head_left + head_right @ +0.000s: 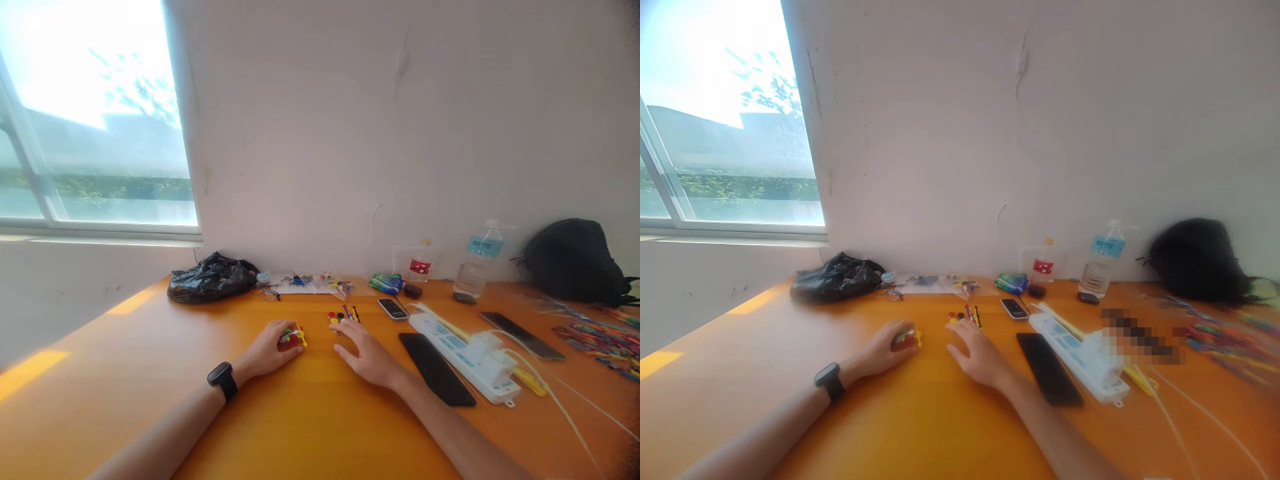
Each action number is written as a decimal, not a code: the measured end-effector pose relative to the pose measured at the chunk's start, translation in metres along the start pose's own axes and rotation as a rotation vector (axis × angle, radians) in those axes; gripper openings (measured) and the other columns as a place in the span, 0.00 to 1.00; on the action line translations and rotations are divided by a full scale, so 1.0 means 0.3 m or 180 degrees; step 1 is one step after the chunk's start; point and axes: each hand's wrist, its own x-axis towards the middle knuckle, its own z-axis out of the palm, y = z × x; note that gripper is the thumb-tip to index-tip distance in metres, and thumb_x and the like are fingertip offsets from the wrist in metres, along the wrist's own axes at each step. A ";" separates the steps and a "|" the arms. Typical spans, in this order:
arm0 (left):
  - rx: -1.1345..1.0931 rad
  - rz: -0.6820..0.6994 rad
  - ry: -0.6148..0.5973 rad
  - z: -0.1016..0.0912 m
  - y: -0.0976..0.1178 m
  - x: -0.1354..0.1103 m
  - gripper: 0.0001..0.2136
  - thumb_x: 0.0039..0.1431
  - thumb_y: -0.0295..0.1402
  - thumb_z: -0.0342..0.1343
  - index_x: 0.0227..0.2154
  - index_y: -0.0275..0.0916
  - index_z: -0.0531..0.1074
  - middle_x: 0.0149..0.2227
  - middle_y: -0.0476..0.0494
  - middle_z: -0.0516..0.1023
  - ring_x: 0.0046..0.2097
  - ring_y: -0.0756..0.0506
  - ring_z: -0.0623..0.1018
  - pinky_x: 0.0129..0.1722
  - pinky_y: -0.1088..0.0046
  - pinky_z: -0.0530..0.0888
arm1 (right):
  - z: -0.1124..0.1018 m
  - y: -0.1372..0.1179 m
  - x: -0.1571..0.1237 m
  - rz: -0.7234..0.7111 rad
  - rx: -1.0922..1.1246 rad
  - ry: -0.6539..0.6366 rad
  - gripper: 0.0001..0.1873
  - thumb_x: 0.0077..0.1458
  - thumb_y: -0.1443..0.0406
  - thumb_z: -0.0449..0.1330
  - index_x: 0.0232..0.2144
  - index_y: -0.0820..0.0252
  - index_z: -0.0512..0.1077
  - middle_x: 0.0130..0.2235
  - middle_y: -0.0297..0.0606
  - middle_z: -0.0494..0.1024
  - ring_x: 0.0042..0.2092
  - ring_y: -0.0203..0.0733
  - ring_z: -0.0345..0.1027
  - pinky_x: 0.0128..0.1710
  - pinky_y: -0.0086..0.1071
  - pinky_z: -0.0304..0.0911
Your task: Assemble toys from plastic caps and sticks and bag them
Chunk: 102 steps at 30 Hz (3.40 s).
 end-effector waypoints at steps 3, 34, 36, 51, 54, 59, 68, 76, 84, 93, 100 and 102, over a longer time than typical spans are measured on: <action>-0.0540 0.0131 -0.0275 0.015 0.049 -0.018 0.25 0.63 0.44 0.61 0.59 0.40 0.70 0.47 0.39 0.81 0.45 0.41 0.80 0.48 0.65 0.76 | 0.033 -0.052 -0.013 -0.0188 0.0207 -0.0490 0.33 0.64 0.53 0.60 0.68 0.50 0.63 0.67 0.45 0.66 0.69 0.54 0.58 0.70 0.50 0.52; -0.0907 0.0444 -0.0833 0.012 0.140 -0.036 0.21 0.62 0.42 0.63 0.56 0.44 0.74 0.49 0.44 0.80 0.45 0.43 0.79 0.45 0.70 0.76 | 0.054 -0.047 -0.009 -0.0172 0.0228 -0.0651 0.34 0.59 0.51 0.65 0.64 0.54 0.67 0.65 0.47 0.67 0.66 0.55 0.60 0.66 0.48 0.57; -0.0733 0.0478 -0.0677 0.011 0.138 -0.034 0.25 0.58 0.45 0.66 0.57 0.45 0.73 0.51 0.42 0.78 0.48 0.41 0.79 0.46 0.68 0.76 | 0.048 -0.061 -0.005 -0.0233 0.0233 -0.0621 0.24 0.60 0.55 0.64 0.57 0.55 0.74 0.56 0.46 0.75 0.57 0.52 0.69 0.60 0.45 0.64; -0.0146 0.0356 -0.0846 -0.030 0.132 -0.029 0.29 0.53 0.57 0.67 0.51 0.45 0.76 0.45 0.43 0.75 0.42 0.43 0.76 0.39 0.71 0.71 | 0.019 -0.061 -0.004 -0.0066 0.0219 -0.0620 0.17 0.57 0.57 0.66 0.48 0.55 0.79 0.43 0.40 0.82 0.42 0.47 0.74 0.44 0.35 0.66; -0.0241 0.0338 -0.0797 -0.014 0.149 -0.030 0.26 0.54 0.55 0.67 0.48 0.43 0.77 0.43 0.43 0.75 0.40 0.44 0.75 0.39 0.71 0.70 | 0.034 -0.077 0.002 -0.0106 0.0344 -0.0689 0.15 0.58 0.57 0.65 0.47 0.55 0.79 0.41 0.39 0.81 0.41 0.46 0.73 0.42 0.35 0.65; -0.0247 0.0384 -0.0647 0.008 0.160 -0.029 0.25 0.56 0.54 0.66 0.50 0.44 0.77 0.47 0.42 0.73 0.44 0.43 0.75 0.43 0.70 0.72 | 0.022 -0.096 0.004 -0.0085 0.0347 -0.0716 0.22 0.55 0.56 0.68 0.51 0.54 0.77 0.42 0.38 0.79 0.41 0.45 0.72 0.41 0.34 0.65; 0.0040 0.0534 -0.0598 -0.029 0.137 -0.021 0.24 0.54 0.56 0.66 0.45 0.42 0.77 0.41 0.42 0.77 0.42 0.42 0.76 0.41 0.69 0.71 | -0.028 -0.021 -0.012 0.0283 0.0504 -0.0994 0.29 0.50 0.63 0.68 0.56 0.54 0.73 0.30 0.30 0.72 0.31 0.37 0.65 0.28 0.28 0.57; -0.0040 0.0399 -0.0645 -0.010 0.162 -0.025 0.19 0.58 0.53 0.65 0.40 0.41 0.77 0.38 0.45 0.76 0.36 0.46 0.74 0.34 0.73 0.67 | 0.016 -0.015 0.000 0.0319 0.0902 -0.0629 0.23 0.51 0.63 0.69 0.51 0.57 0.75 0.37 0.35 0.76 0.37 0.40 0.70 0.36 0.32 0.66; -0.0195 0.0309 -0.0610 0.011 0.153 -0.028 0.19 0.59 0.51 0.64 0.44 0.42 0.78 0.39 0.44 0.75 0.38 0.45 0.74 0.35 0.73 0.68 | 0.042 0.040 0.008 0.0485 0.1534 -0.0431 0.27 0.52 0.63 0.69 0.54 0.57 0.71 0.43 0.39 0.78 0.42 0.42 0.76 0.46 0.39 0.72; -0.0178 0.0416 -0.0591 0.014 0.146 -0.029 0.19 0.61 0.52 0.61 0.42 0.41 0.78 0.38 0.43 0.75 0.37 0.45 0.74 0.36 0.72 0.68 | 0.002 0.014 0.017 0.0509 0.1843 -0.0520 0.23 0.48 0.59 0.73 0.45 0.59 0.73 0.41 0.39 0.79 0.44 0.43 0.76 0.50 0.41 0.71; -0.0456 -0.0052 -0.0507 0.047 0.104 -0.034 0.30 0.53 0.54 0.67 0.52 0.40 0.73 0.41 0.43 0.79 0.39 0.43 0.76 0.38 0.69 0.72 | -0.003 0.019 0.018 0.0405 0.1954 -0.0628 0.17 0.48 0.67 0.68 0.43 0.59 0.74 0.44 0.40 0.80 0.46 0.45 0.77 0.52 0.42 0.71; -0.0530 -0.0023 -0.0483 0.049 0.105 -0.035 0.32 0.53 0.54 0.68 0.56 0.41 0.71 0.42 0.43 0.79 0.41 0.42 0.77 0.39 0.69 0.73 | 0.000 0.017 0.017 0.0351 0.1945 -0.0646 0.17 0.49 0.69 0.66 0.43 0.60 0.75 0.44 0.40 0.81 0.46 0.45 0.78 0.52 0.42 0.71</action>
